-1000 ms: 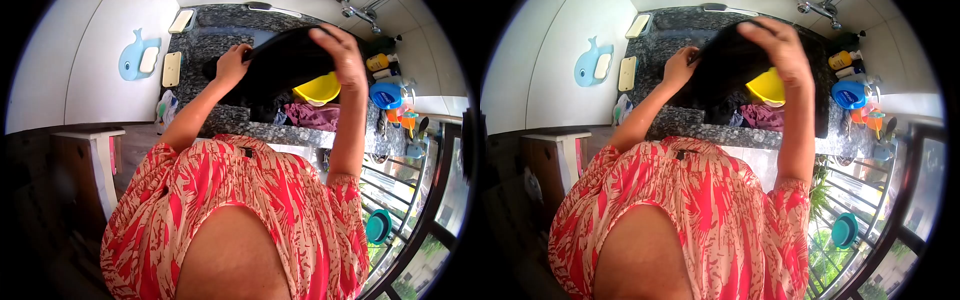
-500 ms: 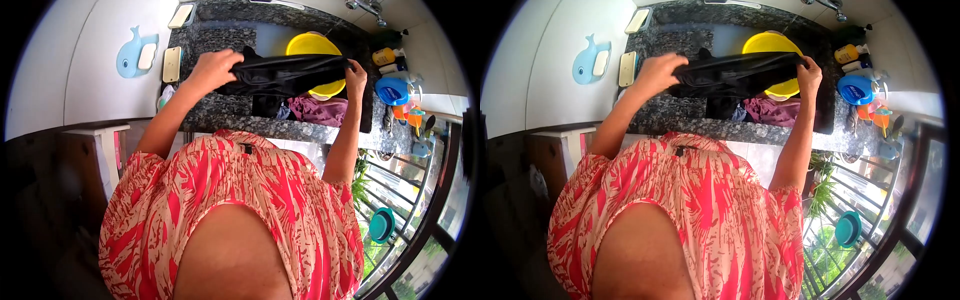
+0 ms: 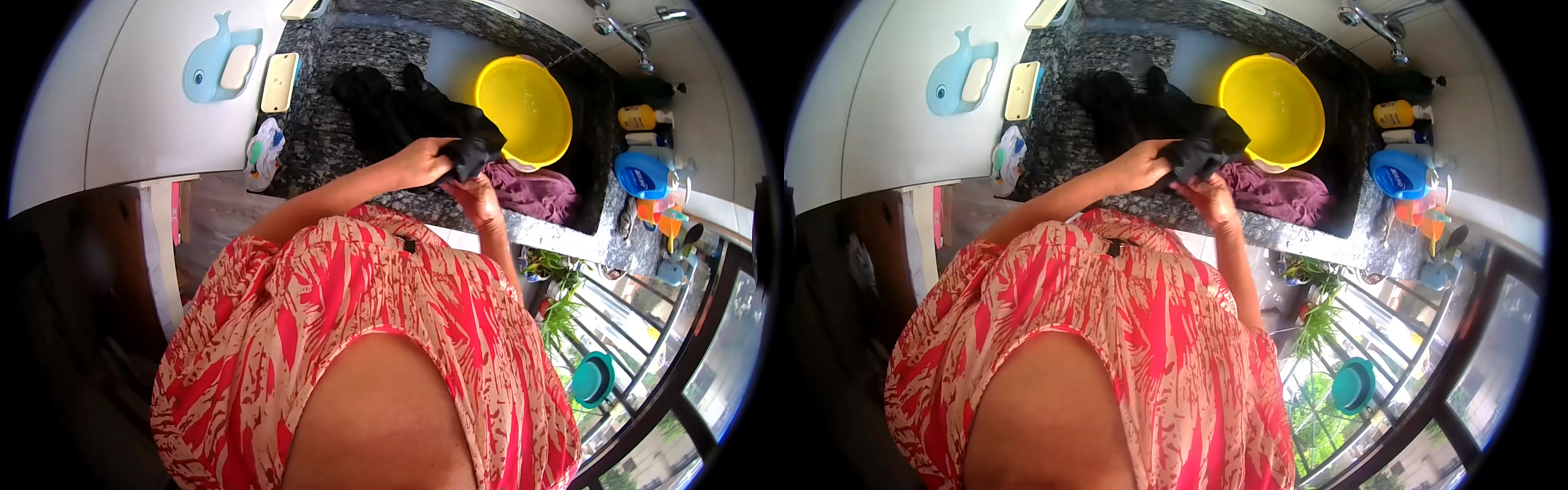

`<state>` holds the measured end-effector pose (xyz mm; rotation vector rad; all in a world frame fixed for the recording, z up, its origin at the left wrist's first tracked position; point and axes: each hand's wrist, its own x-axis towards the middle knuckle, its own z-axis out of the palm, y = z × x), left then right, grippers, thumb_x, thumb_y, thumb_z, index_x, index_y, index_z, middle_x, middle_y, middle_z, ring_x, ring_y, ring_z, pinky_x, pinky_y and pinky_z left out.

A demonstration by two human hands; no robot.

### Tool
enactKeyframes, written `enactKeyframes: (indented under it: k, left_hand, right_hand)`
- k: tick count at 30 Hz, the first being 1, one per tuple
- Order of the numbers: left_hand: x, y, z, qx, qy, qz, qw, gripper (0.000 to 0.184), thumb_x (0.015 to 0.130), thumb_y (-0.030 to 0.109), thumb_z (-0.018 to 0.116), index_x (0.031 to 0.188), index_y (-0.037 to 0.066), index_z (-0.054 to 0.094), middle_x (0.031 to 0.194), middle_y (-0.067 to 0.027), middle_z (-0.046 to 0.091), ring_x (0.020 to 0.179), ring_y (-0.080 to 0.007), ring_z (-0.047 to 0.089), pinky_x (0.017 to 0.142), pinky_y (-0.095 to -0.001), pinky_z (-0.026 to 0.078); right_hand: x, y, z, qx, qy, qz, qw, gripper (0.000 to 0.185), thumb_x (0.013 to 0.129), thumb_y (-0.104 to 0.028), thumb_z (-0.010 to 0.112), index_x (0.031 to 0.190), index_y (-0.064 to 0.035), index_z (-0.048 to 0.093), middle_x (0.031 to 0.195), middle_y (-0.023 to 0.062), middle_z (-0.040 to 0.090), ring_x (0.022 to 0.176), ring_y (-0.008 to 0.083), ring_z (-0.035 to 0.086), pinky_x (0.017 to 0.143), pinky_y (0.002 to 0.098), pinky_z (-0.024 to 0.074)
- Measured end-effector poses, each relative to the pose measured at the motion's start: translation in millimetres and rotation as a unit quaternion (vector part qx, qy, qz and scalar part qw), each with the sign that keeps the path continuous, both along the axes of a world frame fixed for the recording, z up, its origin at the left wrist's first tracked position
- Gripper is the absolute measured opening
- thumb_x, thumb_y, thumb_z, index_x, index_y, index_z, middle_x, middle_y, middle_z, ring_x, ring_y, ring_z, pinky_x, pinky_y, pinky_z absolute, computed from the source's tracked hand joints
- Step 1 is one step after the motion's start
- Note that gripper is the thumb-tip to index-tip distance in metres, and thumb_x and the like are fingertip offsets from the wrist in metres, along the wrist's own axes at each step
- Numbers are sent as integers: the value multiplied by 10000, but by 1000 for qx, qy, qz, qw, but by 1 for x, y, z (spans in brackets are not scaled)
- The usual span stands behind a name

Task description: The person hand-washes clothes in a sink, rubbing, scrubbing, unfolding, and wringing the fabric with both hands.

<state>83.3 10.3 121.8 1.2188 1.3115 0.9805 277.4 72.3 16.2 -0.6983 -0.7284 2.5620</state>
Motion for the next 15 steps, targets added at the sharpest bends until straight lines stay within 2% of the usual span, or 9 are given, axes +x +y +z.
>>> enactKeyframes:
  k: [1, 3, 4, 7, 9, 11, 12, 15]
  left_hand:
    - [4, 6, 14, 16, -13, -3, 1000, 407, 908, 42, 452, 1309, -29, 472, 1121, -133, 632, 1015, -136, 572, 923, -279, 435]
    - [5, 13, 48, 35, -60, -2, 998, 438, 906, 33, 444, 1338, -37, 435, 1128, -121, 628, 1031, -132, 559, 939, -274, 424]
    - [6, 16, 58, -3, -101, -13, 995, 474, 898, 24, 448, 1364, -45, 396, 1127, -103, 625, 1034, -129, 554, 946, -266, 416]
    - [8, 18, 74, -18, -60, -53, 997, 529, 869, -8, 424, 1391, -51, 356, 1098, -90, 622, 1011, -111, 539, 931, -251, 411]
    - [14, 17, 90, -35, -78, -88, 992, 536, 866, -22, 414, 1398, -43, 353, 1082, -88, 627, 999, -120, 541, 929, -253, 404]
    - [19, 11, 103, 56, -96, -114, 987, 489, 909, 12, 423, 1393, -39, 365, 1111, -93, 617, 1037, -126, 531, 945, -255, 395]
    - [27, 9, 104, 52, -201, -89, 974, 464, 904, 94, 536, 1346, 2, 428, 1121, -98, 595, 1042, -143, 529, 938, -281, 410]
    - [10, 1, 116, 23, -270, -84, 959, 661, 861, 1, 627, 1432, -12, 293, 1310, -113, 509, 1197, -163, 472, 1022, -300, 372]
  right_hand:
    - [-9, -8, -4, -48, 73, -28, 996, 344, 824, -52, 623, 1167, -43, 605, 1173, 84, 618, 1123, 210, 561, 995, 364, 426]
    - [-39, -18, -13, -26, 17, -124, 992, 313, 889, -156, 604, 1193, -84, 576, 1220, 42, 574, 1157, 202, 522, 1012, 375, 407]
    - [-50, -15, -23, 37, -7, -148, 988, 364, 908, -281, 601, 1212, -91, 541, 1244, 24, 546, 1161, 193, 511, 1007, 374, 405]
    - [-66, 6, -34, 46, -52, -154, 986, 365, 909, -283, 597, 1213, -88, 542, 1238, 29, 549, 1151, 196, 516, 1003, 373, 407]
    - [-66, 23, -32, 38, -66, -137, 988, 366, 910, -283, 594, 1213, -86, 542, 1234, 33, 551, 1144, 198, 520, 1000, 373, 409]
    - [-62, 35, -26, 35, -80, -122, 989, 367, 910, -284, 591, 1214, -84, 543, 1230, 36, 554, 1137, 200, 523, 996, 372, 410]
    - [-62, 41, -24, 34, -87, -115, 989, 368, 911, -285, 590, 1214, -83, 543, 1228, 38, 555, 1134, 201, 525, 995, 372, 411]
    - [-74, 61, -21, 35, -88, -98, 991, 369, 912, -286, 586, 1215, -79, 544, 1222, 43, 558, 1124, 204, 530, 990, 371, 413]
